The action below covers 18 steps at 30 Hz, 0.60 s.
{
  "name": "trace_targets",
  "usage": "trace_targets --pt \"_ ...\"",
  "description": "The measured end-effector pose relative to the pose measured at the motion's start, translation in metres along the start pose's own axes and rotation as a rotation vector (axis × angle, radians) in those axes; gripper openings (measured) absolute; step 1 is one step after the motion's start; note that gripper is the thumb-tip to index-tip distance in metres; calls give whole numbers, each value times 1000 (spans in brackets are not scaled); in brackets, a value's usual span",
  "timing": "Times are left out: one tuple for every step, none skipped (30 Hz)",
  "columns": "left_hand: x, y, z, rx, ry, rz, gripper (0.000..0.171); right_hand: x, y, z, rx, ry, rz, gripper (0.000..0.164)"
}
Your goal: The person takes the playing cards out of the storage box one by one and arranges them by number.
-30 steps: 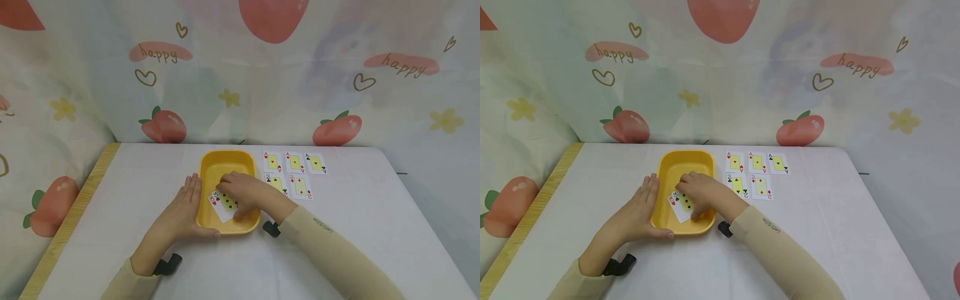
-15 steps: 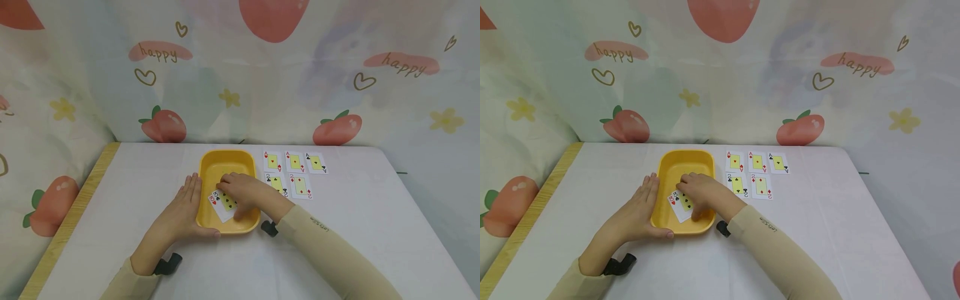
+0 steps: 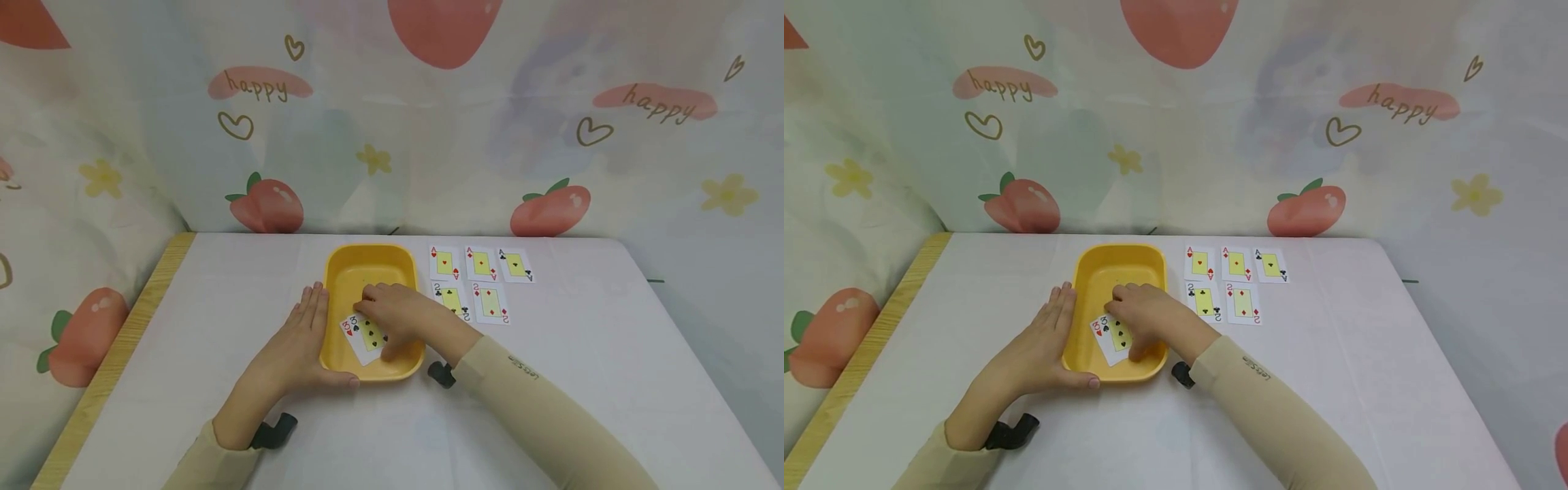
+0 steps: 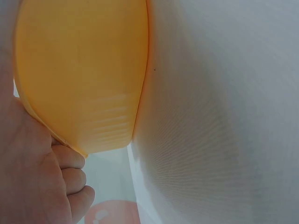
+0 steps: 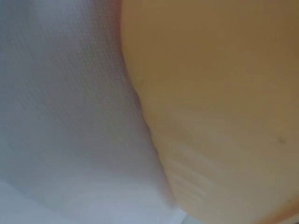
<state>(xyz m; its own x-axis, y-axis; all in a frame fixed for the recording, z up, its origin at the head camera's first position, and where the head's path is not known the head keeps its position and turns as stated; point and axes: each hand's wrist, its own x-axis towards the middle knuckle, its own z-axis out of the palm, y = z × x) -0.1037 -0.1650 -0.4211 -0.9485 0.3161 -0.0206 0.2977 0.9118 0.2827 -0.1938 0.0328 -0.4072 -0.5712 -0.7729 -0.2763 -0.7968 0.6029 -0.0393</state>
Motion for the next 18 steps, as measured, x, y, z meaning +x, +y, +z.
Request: trace_targets --pt "0 0 0 -2 -2 -1 139 0 0 1 -2 1 -1 91" --pt "0 0 0 -3 -3 -3 140 0 0 1 -3 4 -2 90" --pt "0 1 0 -4 -4 -5 140 0 0 2 -2 8 -2 89" --pt "0 1 0 -6 -5 -8 140 0 0 2 1 11 -2 89" --pt "0 1 0 -6 -6 -8 140 0 0 2 1 15 -3 88" --pt "0 1 0 -5 -5 -8 140 0 0 3 0 18 -2 87" --pt "0 1 0 -5 -5 -9 140 0 0 3 -2 21 -2 87" --pt "0 1 0 -2 -4 -8 140 0 0 3 -5 23 -3 86" --pt "0 1 0 -1 -5 -6 139 0 0 4 -11 26 -4 85" --pt "0 0 0 1 -4 -4 139 0 0 4 -16 26 -5 85" --pt "0 0 0 0 -3 0 139 0 0 5 -21 26 -5 85" --pt "0 0 0 -2 -1 2 139 0 0 6 -28 26 -4 85" --pt "0 0 0 -3 -1 3 139 0 0 6 -31 25 -3 86" --pt "0 0 0 -4 0 6 139 0 -1 6 -35 22 -3 88" --pt "0 0 0 -4 1 7 139 0 -1 6 -36 21 -1 89" --pt "-1 0 0 -5 2 9 139 0 -2 6 -33 19 0 91" --pt "-1 0 0 -7 3 9 139 -1 -2 6 -30 17 0 93" --pt "-1 0 0 -7 2 8 139 -1 -3 5 -27 15 1 94"
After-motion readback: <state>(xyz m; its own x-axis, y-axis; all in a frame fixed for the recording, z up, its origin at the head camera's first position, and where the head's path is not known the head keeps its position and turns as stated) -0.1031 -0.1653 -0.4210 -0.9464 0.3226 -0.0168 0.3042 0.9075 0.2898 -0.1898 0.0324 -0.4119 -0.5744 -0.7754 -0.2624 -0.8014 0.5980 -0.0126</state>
